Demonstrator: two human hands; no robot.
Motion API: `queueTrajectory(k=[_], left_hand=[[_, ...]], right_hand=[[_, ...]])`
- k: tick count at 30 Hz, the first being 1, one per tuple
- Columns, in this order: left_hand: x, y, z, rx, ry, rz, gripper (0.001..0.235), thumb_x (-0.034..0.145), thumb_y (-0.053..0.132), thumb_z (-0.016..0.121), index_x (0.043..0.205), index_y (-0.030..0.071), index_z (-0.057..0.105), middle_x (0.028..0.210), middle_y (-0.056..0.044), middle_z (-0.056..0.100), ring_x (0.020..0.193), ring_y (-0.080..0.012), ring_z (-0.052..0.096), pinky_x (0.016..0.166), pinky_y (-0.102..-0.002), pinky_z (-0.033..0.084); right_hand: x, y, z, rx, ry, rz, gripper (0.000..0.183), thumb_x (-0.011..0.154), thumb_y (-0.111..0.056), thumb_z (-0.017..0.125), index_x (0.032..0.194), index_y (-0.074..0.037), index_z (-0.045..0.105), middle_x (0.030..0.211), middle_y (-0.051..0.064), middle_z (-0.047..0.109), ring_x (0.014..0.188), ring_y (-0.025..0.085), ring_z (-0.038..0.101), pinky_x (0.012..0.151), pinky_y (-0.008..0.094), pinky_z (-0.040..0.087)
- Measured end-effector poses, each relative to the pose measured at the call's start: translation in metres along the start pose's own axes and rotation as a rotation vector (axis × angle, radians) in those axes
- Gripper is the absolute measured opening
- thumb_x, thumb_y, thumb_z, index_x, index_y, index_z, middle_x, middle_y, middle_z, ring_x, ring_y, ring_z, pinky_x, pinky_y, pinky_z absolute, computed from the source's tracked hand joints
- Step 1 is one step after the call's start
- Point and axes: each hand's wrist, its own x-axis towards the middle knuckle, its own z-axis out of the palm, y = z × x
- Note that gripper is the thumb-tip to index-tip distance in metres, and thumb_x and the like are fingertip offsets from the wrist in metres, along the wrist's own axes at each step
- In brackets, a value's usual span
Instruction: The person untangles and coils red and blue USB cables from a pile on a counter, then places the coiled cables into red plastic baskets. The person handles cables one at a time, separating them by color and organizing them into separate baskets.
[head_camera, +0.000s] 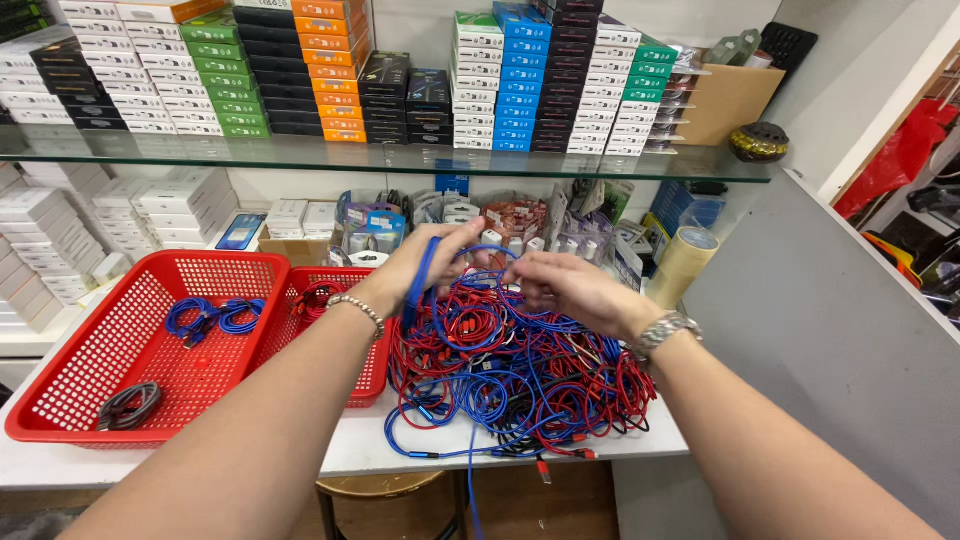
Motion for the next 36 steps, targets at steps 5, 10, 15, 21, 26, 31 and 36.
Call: queueTrajectory(k=[5,10,15,21,26,31,36], left_hand=[[-0.003,-0.034,-0.039,0.358,0.365,-0.014,0.047,0.102,0.042,0.057,0.088,0.003,0.079,0.063,-0.005,0.067,0.055,-0.0125,0.061,0.056,-0.031,0.049],[0.021,-0.037,-0.034,0.453,0.352,-0.252,0.026,0.097,0.029,0.062,0.099,0.009,0.079,0.079,-0.017,0.075,0.067,-0.0283,0.069,0.064,-0.043,0.053],[0.044,-0.019,-0.02,0.64,0.507,-0.042,0.019,0.09,0.02,0.067,0.099,0.009,0.079,0.098,-0.02,0.075,0.097,-0.0349,0.072,0.087,-0.042,0.055],[-0.004,0.0,-0.064,0.481,0.33,-0.268,0.019,0.091,0.029,0.071,0.101,0.016,0.081,0.086,-0.002,0.074,0.065,-0.0194,0.053,0.064,-0.036,0.046],[-0.037,0.011,-0.056,-0.373,-0.228,-0.311,0.041,0.099,0.042,0.06,0.113,0.005,0.069,0.055,0.008,0.032,0.054,-0.0085,0.031,0.054,-0.024,0.035],[-0.011,0.041,-0.026,-0.943,-0.417,0.03,0.031,0.112,0.023,0.049,0.128,-0.002,0.057,0.078,0.002,0.056,0.075,-0.0118,0.053,0.08,-0.031,0.05],[0.004,0.061,-0.019,-0.886,-0.16,0.011,0.036,0.105,0.019,0.044,0.132,-0.002,0.053,0.114,-0.009,0.069,0.109,-0.0223,0.069,0.109,-0.044,0.049]], right_hand=[[-0.056,-0.021,-0.025,0.268,-0.272,0.359,0.048,0.114,-0.036,0.062,0.13,0.009,0.07,0.085,-0.002,0.05,0.077,0.011,0.04,0.065,0.028,0.031],[-0.036,-0.038,0.029,-0.148,-0.27,0.294,0.046,0.091,-0.041,0.063,0.134,-0.025,0.057,0.141,-0.003,0.061,0.128,0.01,0.056,0.106,0.033,0.046],[-0.006,-0.039,0.084,0.346,-0.358,0.153,0.033,0.098,-0.034,0.062,0.124,-0.014,0.062,0.136,0.004,0.065,0.132,0.015,0.055,0.114,0.044,0.039],[-0.018,-0.034,0.018,0.686,-0.449,0.078,0.019,0.107,-0.025,0.058,0.103,-0.007,0.059,0.074,-0.008,0.045,0.067,0.005,0.046,0.078,0.031,0.05],[0.0,-0.026,-0.036,0.852,-0.166,-0.087,0.018,0.109,-0.023,0.056,0.109,-0.006,0.062,0.067,-0.01,0.038,0.054,0.002,0.035,0.048,0.017,0.033],[0.021,-0.016,0.019,0.223,0.558,0.115,0.021,0.1,-0.022,0.064,0.111,-0.005,0.068,0.072,-0.006,0.053,0.06,0.007,0.045,0.054,0.023,0.039],[0.007,0.0,0.082,0.311,-0.186,0.403,0.034,0.101,-0.033,0.051,0.118,-0.01,0.07,0.075,-0.003,0.059,0.068,0.008,0.057,0.067,0.025,0.055]])
